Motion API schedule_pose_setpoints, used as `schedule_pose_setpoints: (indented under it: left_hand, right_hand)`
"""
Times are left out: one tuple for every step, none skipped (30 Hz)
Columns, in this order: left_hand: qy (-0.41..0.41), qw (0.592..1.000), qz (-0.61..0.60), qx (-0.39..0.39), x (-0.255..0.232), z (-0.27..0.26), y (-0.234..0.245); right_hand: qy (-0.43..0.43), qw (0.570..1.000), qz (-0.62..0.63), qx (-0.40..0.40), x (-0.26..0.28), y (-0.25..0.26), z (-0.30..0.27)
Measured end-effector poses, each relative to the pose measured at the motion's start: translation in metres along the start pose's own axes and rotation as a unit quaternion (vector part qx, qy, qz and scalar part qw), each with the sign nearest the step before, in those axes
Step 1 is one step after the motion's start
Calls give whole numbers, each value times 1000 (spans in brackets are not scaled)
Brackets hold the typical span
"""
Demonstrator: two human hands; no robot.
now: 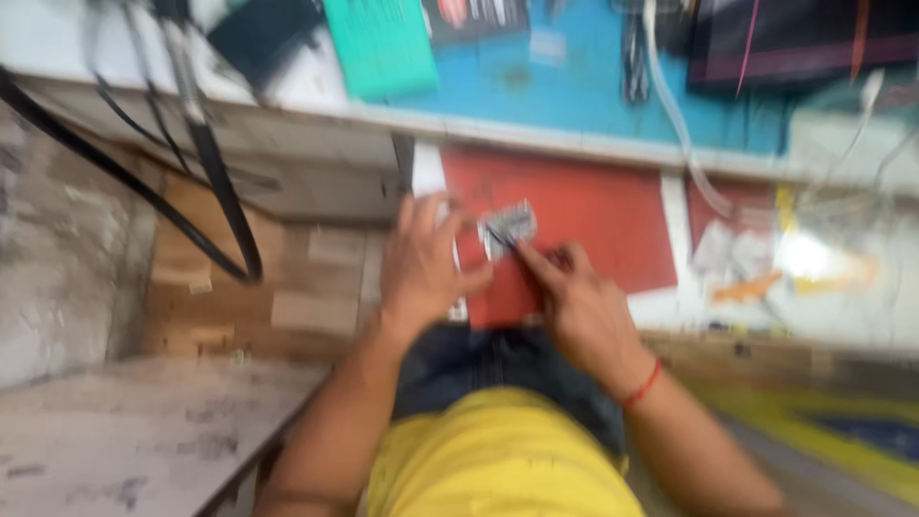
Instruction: The person scrapes a small electronic component on a red mat using a metal tool. They then use a heat gun to apply heat to the component while holding it in place.
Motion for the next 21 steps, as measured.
schedule_pose_setpoints:
  left_hand:
    - [-12,1000,6,-12,-5,4,7]
    - [-25,999,12,-24,-11,7,12]
    - [-22,999,0,-26,-14,5,15]
    - [-19,999,-11,-27,-14,11,16]
    - [-12,1000,-7,-22,-15,8,14]
    - [-5,1000,-3,-17,-13,8,12]
    - [3,1000,-1,-11,-12,8,10]
    - [13,1000,-5,3,-11,9,7]
    - [23,1000,-9,13,-10,11,5]
    - [33,999,-13,23,-9,11,3]
    - [26,999,-8,18,-11,10,4]
    - [20,1000,-2,14,-11,14,4]
    - [15,1000,4,15,-11,15,6]
    - [8,1000,8,5,-11,15,9]
    - [6,1000,6,-1,-12,13,8]
    - [4,1000,5,-7,-13,9,7]
    - [-2,1000,0,-8,-13,8,6]
    - [-8,1000,-5,-9,-14,8,6]
    - [-15,1000,-5,-9,-14,9,9]
    - [-15,1000,-6,-15,-12,13,12]
    - [-16,1000,-9,-9,-12,13,12]
  right_hand:
    - [17,999,-7,-47,7,13,4]
    - [-39,999,-17,-21,5,14,9]
    - [-101,995,-22,6,0,12,12]
    - [-75,997,-17,8,0,14,22]
    - [-64,997,-1,34,4,8,16]
    - [-54,997,14,59,3,2,15]
    - [-68,997,11,42,-3,4,15]
    - [-83,996,8,24,-12,7,15]
    - [-94,996,4,6,-19,11,17]
    - [-76,997,3,10,-21,10,17]
    - [-58,998,5,18,-21,8,15]
    - [-39,999,7,25,-22,8,19]
    - [-43,998,10,41,-23,5,22]
    - [-47,997,13,58,-22,2,23]
    - [-53,995,15,82,-20,-2,18]
    - [-72,995,12,68,-19,-1,14]
    - [-85,995,1,47,-22,4,18]
    - [-98,995,-10,26,-23,10,21]
    - [-50,998,-5,43,-14,8,25]
    - [-3,998,0,60,-5,6,28]
    - [35,996,13,80,5,2,24]
Point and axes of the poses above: each hand's wrist, its own z-axis towards the middle knuckle, its own y-axis out of the back of the hand, x = y × z, the point moved 7 cm from there along z, towards the middle knuckle, and after that the axes turned 10 degrees about x, right-handed, at the moved point
